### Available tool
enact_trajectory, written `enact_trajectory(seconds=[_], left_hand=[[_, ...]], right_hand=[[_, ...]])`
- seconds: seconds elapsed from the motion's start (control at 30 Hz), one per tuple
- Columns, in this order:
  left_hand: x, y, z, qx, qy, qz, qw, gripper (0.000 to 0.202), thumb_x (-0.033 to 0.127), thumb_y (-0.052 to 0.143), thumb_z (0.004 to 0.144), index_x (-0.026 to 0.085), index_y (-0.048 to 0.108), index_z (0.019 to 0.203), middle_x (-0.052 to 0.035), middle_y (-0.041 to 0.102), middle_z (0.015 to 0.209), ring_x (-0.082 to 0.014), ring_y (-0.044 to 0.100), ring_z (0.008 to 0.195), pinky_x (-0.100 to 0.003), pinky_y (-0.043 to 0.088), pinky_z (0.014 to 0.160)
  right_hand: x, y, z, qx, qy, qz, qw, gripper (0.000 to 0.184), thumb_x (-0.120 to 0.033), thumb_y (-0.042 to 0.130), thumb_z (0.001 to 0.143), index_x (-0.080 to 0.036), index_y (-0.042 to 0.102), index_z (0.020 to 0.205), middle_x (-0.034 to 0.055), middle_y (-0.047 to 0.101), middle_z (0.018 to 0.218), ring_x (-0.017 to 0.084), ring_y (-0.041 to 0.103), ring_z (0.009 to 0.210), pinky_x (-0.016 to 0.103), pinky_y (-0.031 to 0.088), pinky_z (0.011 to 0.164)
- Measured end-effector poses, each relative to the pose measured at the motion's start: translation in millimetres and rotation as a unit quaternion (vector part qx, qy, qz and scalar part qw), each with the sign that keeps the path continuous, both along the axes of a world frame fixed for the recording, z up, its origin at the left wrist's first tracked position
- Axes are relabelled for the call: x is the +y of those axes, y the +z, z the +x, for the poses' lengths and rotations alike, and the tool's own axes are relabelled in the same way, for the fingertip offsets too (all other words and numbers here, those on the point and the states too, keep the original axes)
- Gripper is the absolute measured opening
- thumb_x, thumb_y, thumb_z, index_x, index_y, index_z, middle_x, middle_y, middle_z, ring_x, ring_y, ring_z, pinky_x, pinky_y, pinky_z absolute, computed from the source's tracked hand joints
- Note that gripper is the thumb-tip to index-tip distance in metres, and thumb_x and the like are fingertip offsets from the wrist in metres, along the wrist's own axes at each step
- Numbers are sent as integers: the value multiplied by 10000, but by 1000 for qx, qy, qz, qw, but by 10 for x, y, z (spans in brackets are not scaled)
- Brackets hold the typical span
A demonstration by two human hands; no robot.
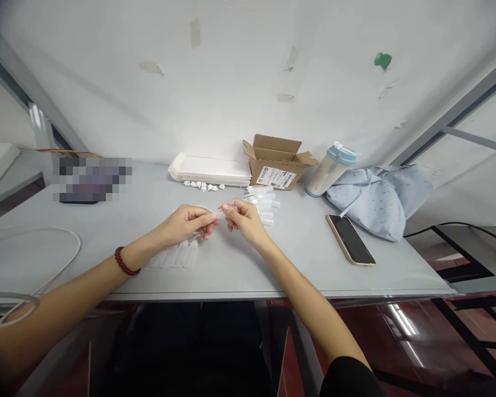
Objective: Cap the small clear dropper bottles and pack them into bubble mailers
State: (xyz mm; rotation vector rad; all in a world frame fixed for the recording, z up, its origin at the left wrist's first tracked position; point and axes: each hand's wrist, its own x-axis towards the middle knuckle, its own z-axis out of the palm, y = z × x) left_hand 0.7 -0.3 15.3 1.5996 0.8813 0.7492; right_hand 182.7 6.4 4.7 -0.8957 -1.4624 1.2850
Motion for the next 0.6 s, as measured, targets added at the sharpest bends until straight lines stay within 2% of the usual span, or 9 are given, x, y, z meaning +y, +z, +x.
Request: enact_trajectory(seconds=[0.13, 0.23, 0.3, 0.37, 0.47, 0.6], left_hand=[[-31, -6, 0, 84, 29, 141, 986, 347, 352, 515, 895, 159, 582, 615, -17, 621, 619, -118, 575, 563, -235, 431, 553], [-20, -38, -6, 130, 34, 246, 960, 339, 320, 481, 906, 166, 572, 618, -3, 618, 612, -114, 558, 557, -241, 403, 565], [-9, -60, -6, 149, 35, 289, 945, 339, 309, 472, 905, 168, 561, 610, 2, 609, 595, -110, 540, 546, -244, 388, 568], [-6, -76, 3, 148, 37, 292, 944, 337, 311, 473, 903, 170, 565, 611, 2, 613, 598, -112, 541, 552, -241, 385, 568], [-3, -91, 19, 122, 56, 244, 961, 340, 347, 491, 895, 173, 582, 618, -3, 625, 612, -121, 561, 573, -236, 401, 570], [84, -101, -25, 97, 133, 175, 971, 314, 419, 550, 850, 173, 648, 682, -3, 628, 621, -130, 552, 559, -244, 414, 558]], right_hand=[[10, -12, -2, 7, 1, -15, 1000, 423, -575, 715, 704, -165, 618, 744, -88, 394, 449, 58, 330, 414, 235, 378, 422], [12, -19, -2, 9, -2, -23, 1000, 425, -571, 720, 699, -160, 618, 730, -86, 397, 444, 58, 323, 410, 236, 368, 416], [9, -18, -2, 6, -5, -27, 1000, 429, -575, 720, 696, -160, 615, 726, -85, 399, 448, 60, 325, 411, 236, 357, 413], [7, -15, -4, -4, -6, -29, 1000, 436, -587, 709, 701, -163, 610, 728, -82, 399, 456, 65, 329, 418, 238, 343, 416], [13, -22, -7, -42, -21, -10, 999, 462, -625, 651, 741, -165, 604, 747, -72, 402, 478, 76, 344, 440, 241, 308, 437], [61, -60, 21, -119, -81, 70, 987, 490, -655, 556, 805, -167, 599, 808, -59, 398, 539, 86, 334, 488, 248, 258, 477]])
